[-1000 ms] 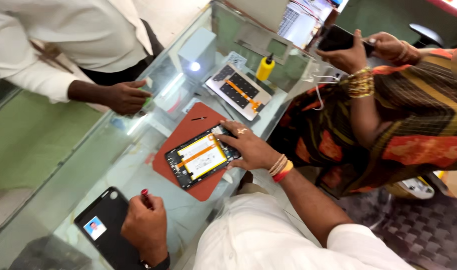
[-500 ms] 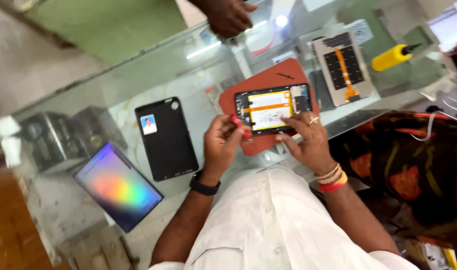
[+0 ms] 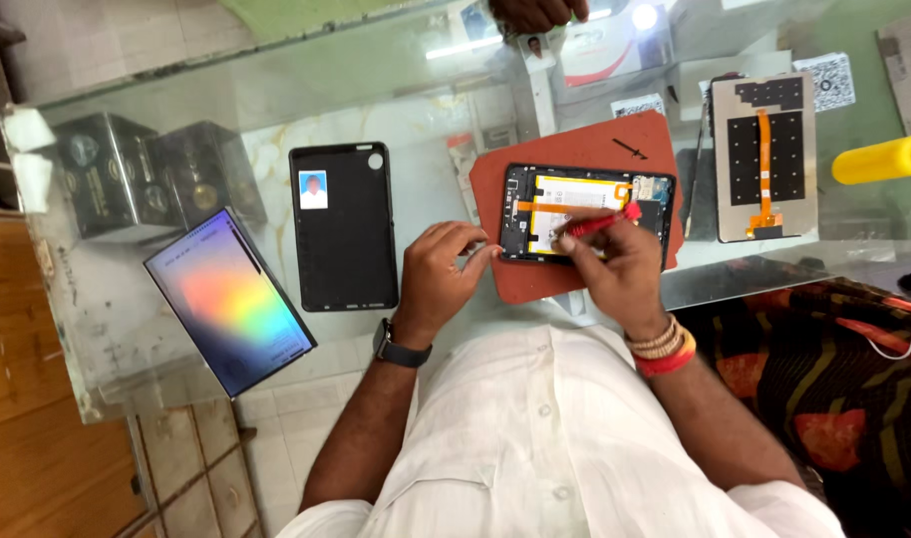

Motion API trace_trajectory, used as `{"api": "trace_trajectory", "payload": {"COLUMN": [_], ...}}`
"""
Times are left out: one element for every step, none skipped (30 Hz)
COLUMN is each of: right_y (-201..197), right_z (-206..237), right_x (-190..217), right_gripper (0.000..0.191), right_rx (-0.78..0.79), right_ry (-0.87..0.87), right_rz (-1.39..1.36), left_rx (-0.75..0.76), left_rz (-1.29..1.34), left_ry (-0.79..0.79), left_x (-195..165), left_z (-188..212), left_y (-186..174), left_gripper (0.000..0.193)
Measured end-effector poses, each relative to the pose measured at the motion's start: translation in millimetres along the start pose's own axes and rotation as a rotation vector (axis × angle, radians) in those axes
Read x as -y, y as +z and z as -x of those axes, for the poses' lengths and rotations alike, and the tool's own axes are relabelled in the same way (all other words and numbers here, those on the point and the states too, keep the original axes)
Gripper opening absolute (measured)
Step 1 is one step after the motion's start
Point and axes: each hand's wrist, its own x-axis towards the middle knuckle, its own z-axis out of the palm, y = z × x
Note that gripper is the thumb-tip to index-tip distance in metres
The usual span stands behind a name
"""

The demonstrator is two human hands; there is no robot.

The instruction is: The person repairs a tablet at a glass workbench, using a red screwdriver to unscrew and pry at the internal components of the opened device with its battery and detached screen exposed. A phone case, a replacement display panel, and a yellow bottle sit on the bench while another person sits nearby.

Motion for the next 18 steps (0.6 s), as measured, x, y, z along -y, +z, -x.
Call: {"api": "trace_trajectory", "payload": {"right_y": [-1,-2,-2,-2,0,2,5,9,13,16,20,23,24,24,24,25,26,28], "right_z": [-6,-12,-20,-27,-34,-39,-42,-46,-49,-51,-53,-57,-62,-66,-69,-72,-76,-80], "right_x": [-1,-2,-3,-4,-5,-7,-9,-10,-12,-13,-14,-15,-16,-16,-16,-16,-16,-16], "right_gripper": [0.019,0.019,0.019,0.02,0.021,0.022,0.022,0.022,0.022,0.018,0.016,0.015,0.016,0.017,0.018,0.018,0.018,0.018], "right_rx": [0.016,0.031,0.045,0.064,0.085,0.107,0.096,0.087,0.079,0.084,0.088,0.093,0.116,0.138,0.158,0.148,0.136,0.124], "right_ry": [-0.023,-0.047,-0.073,-0.153,-0.233,-0.308,-0.232,-0.159,-0.088,-0.046,-0.009,0.027,-0.064,-0.15,-0.237,-0.237,-0.241,-0.244], "right_rz": [0.011,0.023,0.036,0.104,0.172,0.239,0.265,0.291,0.318,0.295,0.272,0.249,0.316,0.381,0.444,0.415,0.387,0.36], "left_rx": [0.019,0.022,0.023,0.023,-0.008,-0.038,-0.066,-0.048,-0.031,-0.017,-0.021,-0.025,-0.025,-0.023,-0.018,-0.014,-0.01,-0.006], "left_rz": [-0.078,-0.085,-0.091,-0.095,-0.085,-0.074,-0.063,-0.019,0.025,0.07,0.099,0.127,0.156,0.142,0.129,0.114,0.109,0.104], "left_ry": [0.044,0.055,0.069,0.082,0.063,0.04,0.016,-0.039,-0.093,-0.142,-0.173,-0.204,-0.237,-0.182,-0.125,-0.062,-0.053,-0.044], "left_x": [5,8,12,15,18,21,23,25,27,30,32,34,34,35,37,39,41,44], "left_z": [2,5,8,9,10,11,11,11,10,8,4,0,-2,-5,-8,-13,-18,-24], "left_y": [1,4,7,10,12,15,16,15,15,14,14,14,13,13,14,15,17,21], "left_gripper": [0.02,0.021,0.022,0.022,0.022,0.023,0.023,0.028,0.032,0.037,0.044,0.051,0.059,0.06,0.062,0.064,0.061,0.058]}}
